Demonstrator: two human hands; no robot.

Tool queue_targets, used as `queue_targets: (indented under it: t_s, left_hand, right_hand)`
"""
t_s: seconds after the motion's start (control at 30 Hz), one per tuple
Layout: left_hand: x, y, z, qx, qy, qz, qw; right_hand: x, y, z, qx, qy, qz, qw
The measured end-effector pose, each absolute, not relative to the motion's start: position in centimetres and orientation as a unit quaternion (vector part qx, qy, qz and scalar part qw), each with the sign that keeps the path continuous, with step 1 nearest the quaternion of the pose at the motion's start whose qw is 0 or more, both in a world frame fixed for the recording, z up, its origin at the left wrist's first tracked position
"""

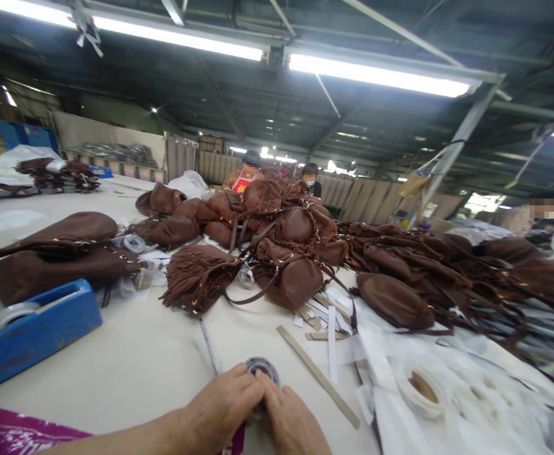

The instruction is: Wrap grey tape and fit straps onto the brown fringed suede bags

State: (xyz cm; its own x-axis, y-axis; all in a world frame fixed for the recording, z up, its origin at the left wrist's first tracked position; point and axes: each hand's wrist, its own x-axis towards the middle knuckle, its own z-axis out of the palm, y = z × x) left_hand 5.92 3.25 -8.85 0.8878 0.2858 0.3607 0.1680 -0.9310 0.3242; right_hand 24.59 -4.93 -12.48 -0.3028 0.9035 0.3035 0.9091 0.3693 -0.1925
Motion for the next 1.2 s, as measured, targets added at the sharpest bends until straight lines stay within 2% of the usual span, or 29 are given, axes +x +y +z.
queue_targets:
  t_s: [0.1,0.2,0.27,0.33,0.4,0.5,0.6,0.9,1.07,1.2]
  left_hand:
    - [4.5,4.0,-8.5,0.944,0.059,0.252,0.207]
    - [3.3,4.7,-6.7,0.879,0.100,0.350,0.308]
    - [3.2,5.2,-4.6,0.848,0.130,0.413,0.307]
    - [3.6,5.9,-2.6,0.857,0.126,0.429,0.255]
    - [4.4,6.5,-1.4,0.906,0.088,0.372,0.183]
    - [5.8,7.5,-2.2,0.972,0.018,0.219,0.078]
    - [6.4,8.1,-4.2,0.991,0.010,0.130,0.041]
    - [7.1,7.6,-3.7,0.986,-0.020,0.138,-0.091]
    - [7.4,9.0,-2.6,0.994,-0.072,0.070,-0.040]
    - [7.9,9.9,-1.6,0.988,-0.124,0.046,-0.075]
  right_hand:
    - [25.3,-4.7,-12.7,-0.530,-0.824,-0.025,0.199]
    - [25.1,-4.8,-12.1,-0.535,-0.817,-0.001,0.216]
    - [24.7,-4.9,-11.2,-0.544,-0.809,0.024,0.222]
    - [24.3,-5.0,-10.4,-0.547,-0.806,0.047,0.223]
    - [24.2,-5.1,-9.8,-0.547,-0.804,0.070,0.222]
    - [24.4,-5.0,-10.0,-0.544,-0.807,0.080,0.214]
    - [24.7,-4.9,-10.7,-0.551,-0.805,0.063,0.213]
    - [24.5,-4.7,-10.8,-0.560,-0.798,0.057,0.215]
    - [24.5,-4.7,-10.1,-0.545,-0.808,0.080,0.208]
    - [24.3,-4.6,-10.0,-0.567,-0.792,0.083,0.212]
